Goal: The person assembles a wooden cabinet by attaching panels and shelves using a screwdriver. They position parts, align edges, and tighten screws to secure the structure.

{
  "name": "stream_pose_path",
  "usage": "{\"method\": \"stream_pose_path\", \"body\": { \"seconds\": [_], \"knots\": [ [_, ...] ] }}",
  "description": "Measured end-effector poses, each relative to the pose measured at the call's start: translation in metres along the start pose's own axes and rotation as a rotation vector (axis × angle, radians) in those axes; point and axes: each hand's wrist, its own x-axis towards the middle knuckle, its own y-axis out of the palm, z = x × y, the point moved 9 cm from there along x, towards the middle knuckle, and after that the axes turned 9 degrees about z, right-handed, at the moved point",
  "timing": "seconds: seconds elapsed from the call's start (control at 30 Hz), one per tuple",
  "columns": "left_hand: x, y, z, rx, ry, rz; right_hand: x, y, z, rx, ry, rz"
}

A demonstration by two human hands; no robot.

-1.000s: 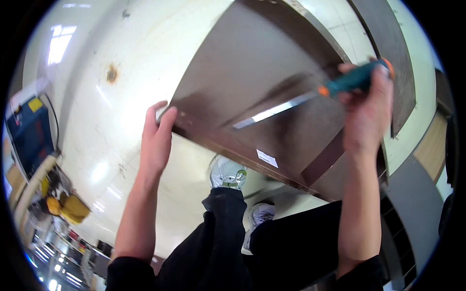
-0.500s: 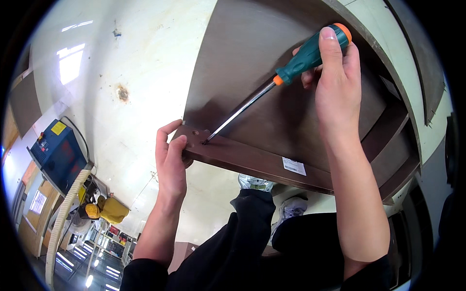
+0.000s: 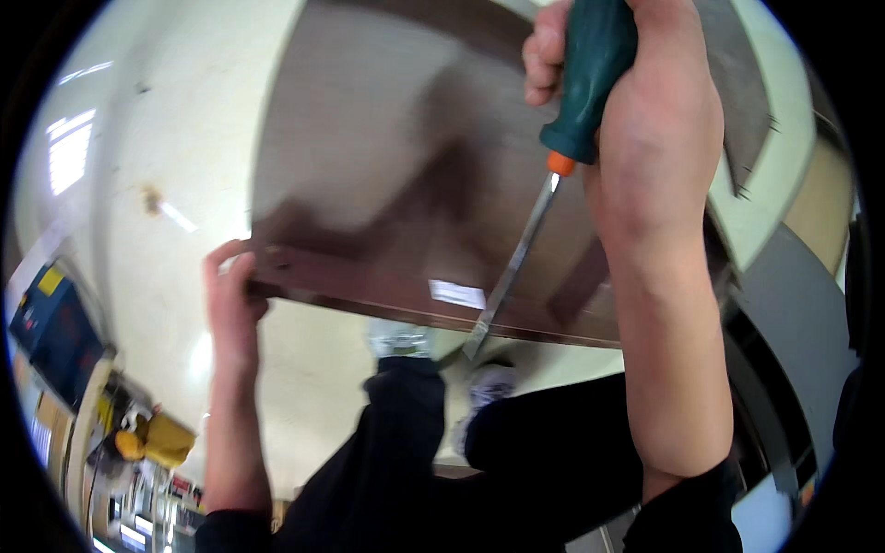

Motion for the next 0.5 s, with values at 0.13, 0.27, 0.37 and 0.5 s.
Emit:
{"method": "stream_pose_path", "body": {
  "seconds": [0.13,0.27,0.37,0.5],
  "knots": [
    [-0.002,-0.012,0.003,0.04,0.127,-0.056,-0.004,-0.065,0.032,-0.181,0.098,0.148],
    [-0.022,-0.007,-0.029,0.625,0.483,-0.105,-0.048,-0.176,0.049,-0.569,0.035,-0.067],
    [-0.044,0.02,-0.07,1.015,0.743,-0.098,-0.095,-0.243,0.043,-0.671,0.154,-0.282],
    [-0.028,0.057,-0.091,1.177,0.534,0.177,-0.167,-0.301,0.01,-0.602,0.261,-0.368]
  ]
}}
